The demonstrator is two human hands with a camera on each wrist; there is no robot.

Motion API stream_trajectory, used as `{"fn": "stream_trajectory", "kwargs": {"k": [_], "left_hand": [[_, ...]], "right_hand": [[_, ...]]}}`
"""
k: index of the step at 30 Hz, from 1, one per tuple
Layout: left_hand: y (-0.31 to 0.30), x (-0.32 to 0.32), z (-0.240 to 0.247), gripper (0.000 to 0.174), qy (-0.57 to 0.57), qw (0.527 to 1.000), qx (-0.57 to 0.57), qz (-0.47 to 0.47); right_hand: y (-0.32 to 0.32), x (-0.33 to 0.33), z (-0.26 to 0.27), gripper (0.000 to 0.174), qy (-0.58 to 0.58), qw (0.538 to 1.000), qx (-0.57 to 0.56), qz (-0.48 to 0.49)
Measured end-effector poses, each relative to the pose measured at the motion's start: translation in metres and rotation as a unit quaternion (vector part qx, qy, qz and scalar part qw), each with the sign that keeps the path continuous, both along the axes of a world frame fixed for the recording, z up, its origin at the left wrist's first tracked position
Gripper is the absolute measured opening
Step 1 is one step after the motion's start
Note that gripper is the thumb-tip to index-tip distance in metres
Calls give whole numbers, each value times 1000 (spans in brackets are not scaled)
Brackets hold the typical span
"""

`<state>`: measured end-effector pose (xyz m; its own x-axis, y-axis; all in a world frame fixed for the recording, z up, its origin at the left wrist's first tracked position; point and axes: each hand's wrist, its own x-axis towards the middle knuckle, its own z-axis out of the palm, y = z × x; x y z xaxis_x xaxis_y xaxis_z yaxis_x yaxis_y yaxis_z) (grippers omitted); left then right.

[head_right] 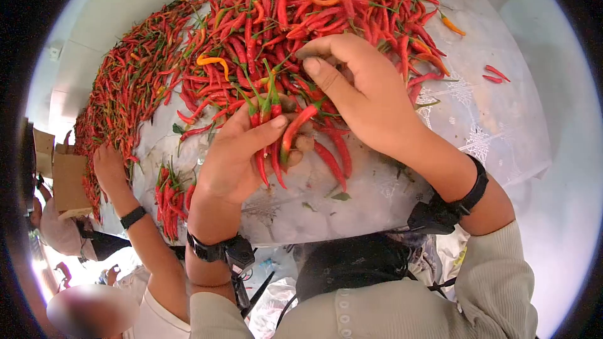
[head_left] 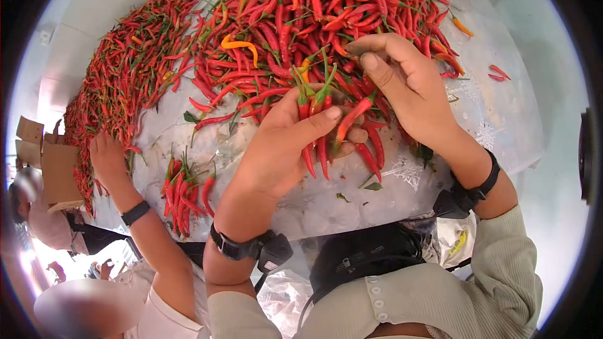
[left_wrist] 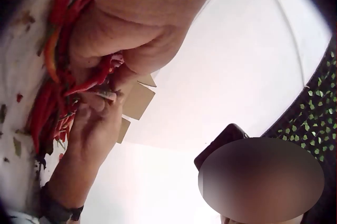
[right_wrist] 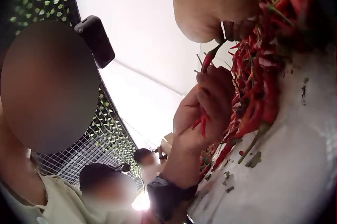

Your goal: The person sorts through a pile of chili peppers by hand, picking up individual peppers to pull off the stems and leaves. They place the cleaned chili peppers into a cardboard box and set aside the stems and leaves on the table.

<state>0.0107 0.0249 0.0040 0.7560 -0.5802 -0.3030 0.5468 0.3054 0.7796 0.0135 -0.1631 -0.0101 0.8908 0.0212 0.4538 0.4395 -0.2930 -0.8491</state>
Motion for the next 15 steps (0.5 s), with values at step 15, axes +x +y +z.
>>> {"fn": "stream_trajectory", "kwargs": {"k": [15], "left_hand": [[-2, 2, 1, 31, 58, 994, -77, -48]], "right_hand": [[-3, -4, 13, 16, 112, 980, 140, 87]]}}
